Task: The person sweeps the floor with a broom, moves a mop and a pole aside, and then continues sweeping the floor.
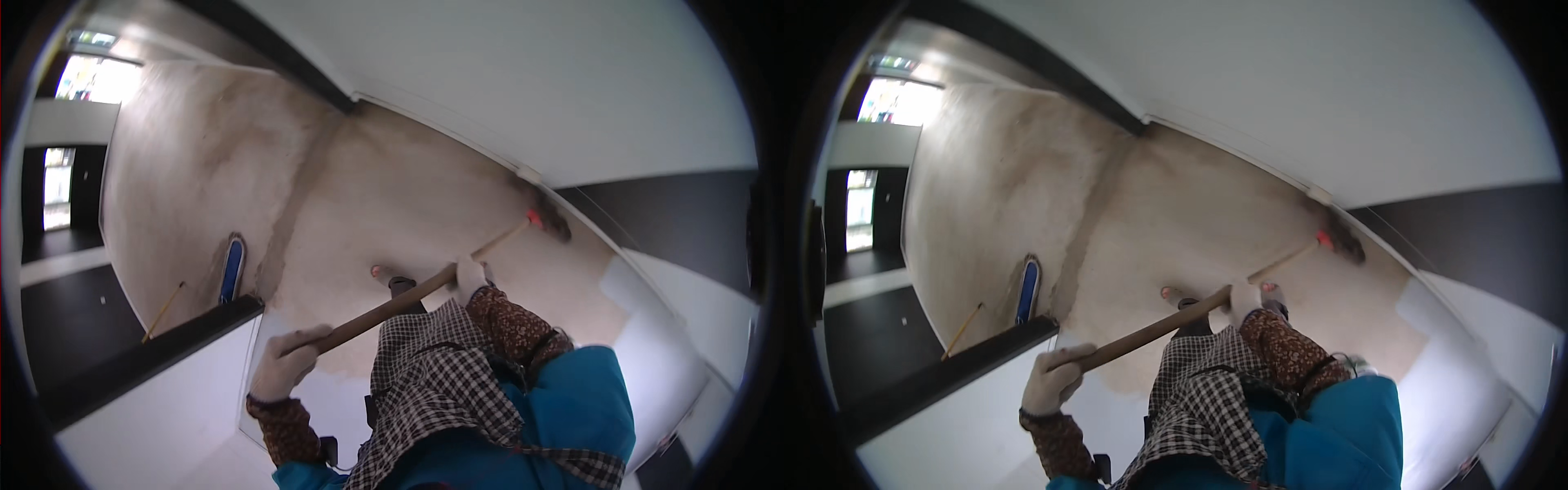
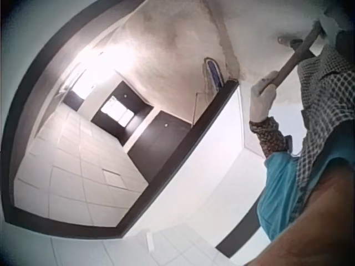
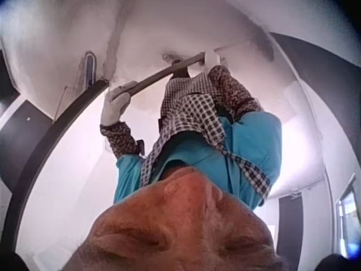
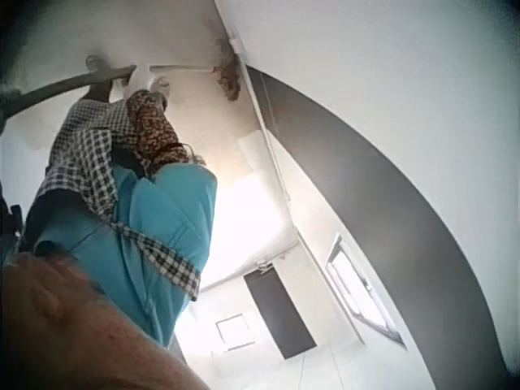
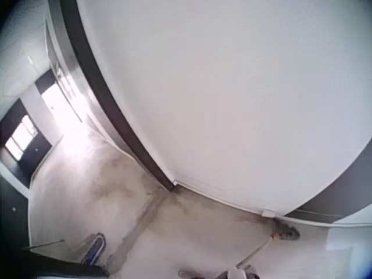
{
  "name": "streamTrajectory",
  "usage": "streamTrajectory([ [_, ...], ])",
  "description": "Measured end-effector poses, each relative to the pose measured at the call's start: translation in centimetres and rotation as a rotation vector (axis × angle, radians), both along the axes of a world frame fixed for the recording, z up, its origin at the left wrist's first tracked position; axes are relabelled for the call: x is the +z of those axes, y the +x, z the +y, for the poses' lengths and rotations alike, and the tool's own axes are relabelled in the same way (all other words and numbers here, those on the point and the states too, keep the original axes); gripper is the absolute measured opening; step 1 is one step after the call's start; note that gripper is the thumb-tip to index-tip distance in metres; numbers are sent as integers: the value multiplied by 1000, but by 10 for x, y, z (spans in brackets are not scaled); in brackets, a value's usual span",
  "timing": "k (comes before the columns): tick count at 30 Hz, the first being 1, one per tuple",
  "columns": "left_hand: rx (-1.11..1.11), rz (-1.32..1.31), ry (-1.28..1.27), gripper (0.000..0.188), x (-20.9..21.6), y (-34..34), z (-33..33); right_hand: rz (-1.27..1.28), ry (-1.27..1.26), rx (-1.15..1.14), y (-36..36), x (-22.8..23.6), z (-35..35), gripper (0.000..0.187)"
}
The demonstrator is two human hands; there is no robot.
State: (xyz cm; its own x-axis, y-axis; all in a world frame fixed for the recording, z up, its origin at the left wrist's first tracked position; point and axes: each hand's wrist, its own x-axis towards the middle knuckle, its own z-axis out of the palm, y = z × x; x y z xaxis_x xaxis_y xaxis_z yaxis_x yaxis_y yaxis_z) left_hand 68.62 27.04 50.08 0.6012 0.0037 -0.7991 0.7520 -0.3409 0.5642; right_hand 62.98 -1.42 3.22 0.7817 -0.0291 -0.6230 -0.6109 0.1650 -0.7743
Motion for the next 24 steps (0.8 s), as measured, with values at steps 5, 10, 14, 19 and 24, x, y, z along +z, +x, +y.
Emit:
streamTrajectory([
  [5,192,-110,157,35,-10,5,55,462,158,-93,103,71,101,25],
  [10,500,-226,275,34,15,-21,113,505,347,-191,148,121,235,24],
  [14,547,-339,245,34,34,-20,188,568,468,-183,188,179,316,21],
  [19,622,-379,162,29,13,-13,223,539,456,-305,190,164,318,20],
  [24,652,-371,205,26,-29,54,222,469,400,-148,247,100,332,17],
])
